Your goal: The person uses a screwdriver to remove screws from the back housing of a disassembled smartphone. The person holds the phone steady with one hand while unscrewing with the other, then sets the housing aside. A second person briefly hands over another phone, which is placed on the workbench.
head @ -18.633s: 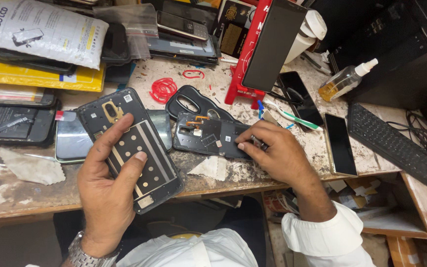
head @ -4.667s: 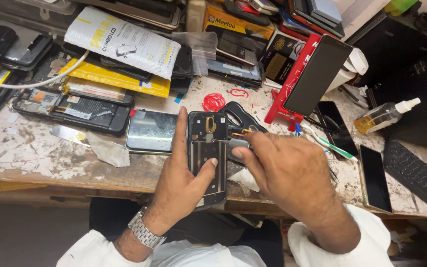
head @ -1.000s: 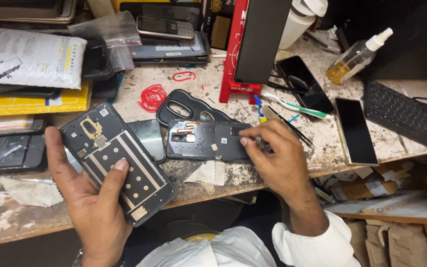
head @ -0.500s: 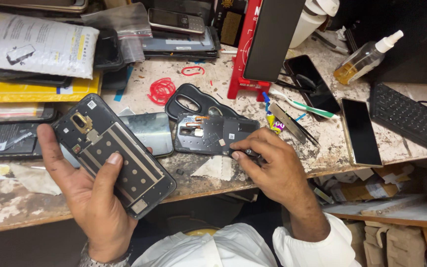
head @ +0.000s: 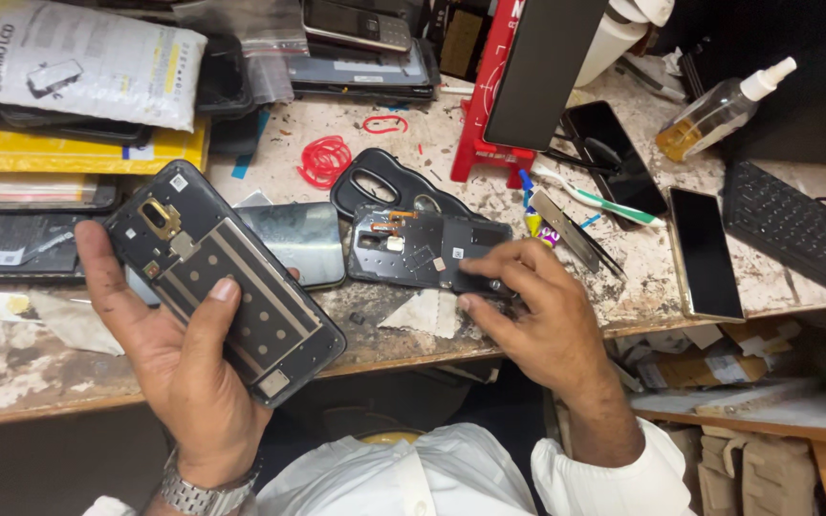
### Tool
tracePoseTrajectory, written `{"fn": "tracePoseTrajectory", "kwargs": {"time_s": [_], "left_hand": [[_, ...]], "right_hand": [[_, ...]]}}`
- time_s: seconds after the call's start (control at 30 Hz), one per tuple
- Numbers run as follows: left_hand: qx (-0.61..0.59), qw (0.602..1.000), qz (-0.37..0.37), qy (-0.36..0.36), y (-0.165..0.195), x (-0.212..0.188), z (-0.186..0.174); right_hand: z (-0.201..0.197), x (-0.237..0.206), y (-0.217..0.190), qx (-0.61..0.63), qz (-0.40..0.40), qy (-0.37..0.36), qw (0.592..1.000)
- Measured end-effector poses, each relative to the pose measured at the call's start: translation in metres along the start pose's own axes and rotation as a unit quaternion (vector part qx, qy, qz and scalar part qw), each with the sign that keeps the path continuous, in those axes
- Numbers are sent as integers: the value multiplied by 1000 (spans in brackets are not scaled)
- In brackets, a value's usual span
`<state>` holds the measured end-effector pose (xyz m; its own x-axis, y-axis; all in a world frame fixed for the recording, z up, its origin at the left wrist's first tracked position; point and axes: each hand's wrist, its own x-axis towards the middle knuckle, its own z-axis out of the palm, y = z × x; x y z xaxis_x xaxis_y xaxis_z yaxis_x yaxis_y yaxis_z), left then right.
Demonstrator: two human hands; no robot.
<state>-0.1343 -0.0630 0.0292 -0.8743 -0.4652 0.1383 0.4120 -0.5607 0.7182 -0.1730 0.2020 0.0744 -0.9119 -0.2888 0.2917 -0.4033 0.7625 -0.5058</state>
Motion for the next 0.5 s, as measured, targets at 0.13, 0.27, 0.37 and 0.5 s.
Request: {"fn": "tracePoseTrajectory", "kwargs": {"time_s": [0.13,0.27,0.37,0.5], "left_hand": [[6,1000,20,-21,5,-3,1],[25,999,8,27,9,-5,3],[3,1000,24,3,10,-4,4],[1,1000,20,-22,9,-6,5]], "right_hand": [[-11,11,3,-70,8,-50,996],[-22,23,11,-116,34,-112,986],[-23,25,12,-87,76,-126,985],[-25,24,11,-20,89,-109,990]]}}
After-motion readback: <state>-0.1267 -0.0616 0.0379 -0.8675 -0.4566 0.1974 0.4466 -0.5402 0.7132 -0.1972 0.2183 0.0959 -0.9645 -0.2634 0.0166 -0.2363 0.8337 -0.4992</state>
